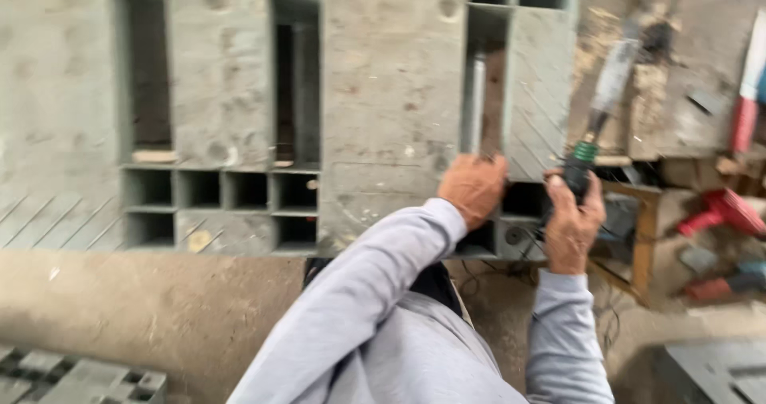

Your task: The person uses a soldering iron to scrape and clean debris from the recessed compartments of a large gray plastic pallet. They repeatedly apply the hot tip to the surfaces and wipe away residue with a cloth held in the other hand.

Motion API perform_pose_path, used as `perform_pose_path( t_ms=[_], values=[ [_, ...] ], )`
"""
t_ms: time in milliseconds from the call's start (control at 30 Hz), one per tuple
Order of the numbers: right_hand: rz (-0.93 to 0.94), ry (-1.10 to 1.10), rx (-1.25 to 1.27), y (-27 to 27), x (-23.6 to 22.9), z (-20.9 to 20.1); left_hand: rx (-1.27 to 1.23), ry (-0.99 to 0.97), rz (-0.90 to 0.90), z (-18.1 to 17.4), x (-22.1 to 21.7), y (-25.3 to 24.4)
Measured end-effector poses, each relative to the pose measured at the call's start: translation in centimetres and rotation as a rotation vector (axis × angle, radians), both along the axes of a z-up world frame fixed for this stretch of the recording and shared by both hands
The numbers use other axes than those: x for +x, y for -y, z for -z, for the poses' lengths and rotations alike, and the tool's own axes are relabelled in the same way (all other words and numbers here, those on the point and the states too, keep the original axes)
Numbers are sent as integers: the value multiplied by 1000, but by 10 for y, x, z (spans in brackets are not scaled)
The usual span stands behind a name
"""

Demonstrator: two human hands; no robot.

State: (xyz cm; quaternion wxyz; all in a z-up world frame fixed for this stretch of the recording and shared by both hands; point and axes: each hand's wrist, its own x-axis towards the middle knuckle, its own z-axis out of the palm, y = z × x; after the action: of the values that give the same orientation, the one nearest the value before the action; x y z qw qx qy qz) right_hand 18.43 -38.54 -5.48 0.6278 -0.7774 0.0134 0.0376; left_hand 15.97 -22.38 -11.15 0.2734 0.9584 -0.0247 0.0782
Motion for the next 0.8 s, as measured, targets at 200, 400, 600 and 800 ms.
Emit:
perform_pose_path(
  t_ms=[200, 400, 600, 800],
  values=[
    [-141, 12, -57, -9, -8, -8, -49, -92, -23, 14, -17, 12],
    [-264, 36, -134, -18, 29, -8, -93, 13, -47, 5, -24, 6],
    [-398, 56, -149, -35, 74, 0, -240, 43, -40, -12, -27, -8],
    [-517, 27, -256, -45, 105, 9, -244, 48, -42, -12, -27, -12]
  ],
)
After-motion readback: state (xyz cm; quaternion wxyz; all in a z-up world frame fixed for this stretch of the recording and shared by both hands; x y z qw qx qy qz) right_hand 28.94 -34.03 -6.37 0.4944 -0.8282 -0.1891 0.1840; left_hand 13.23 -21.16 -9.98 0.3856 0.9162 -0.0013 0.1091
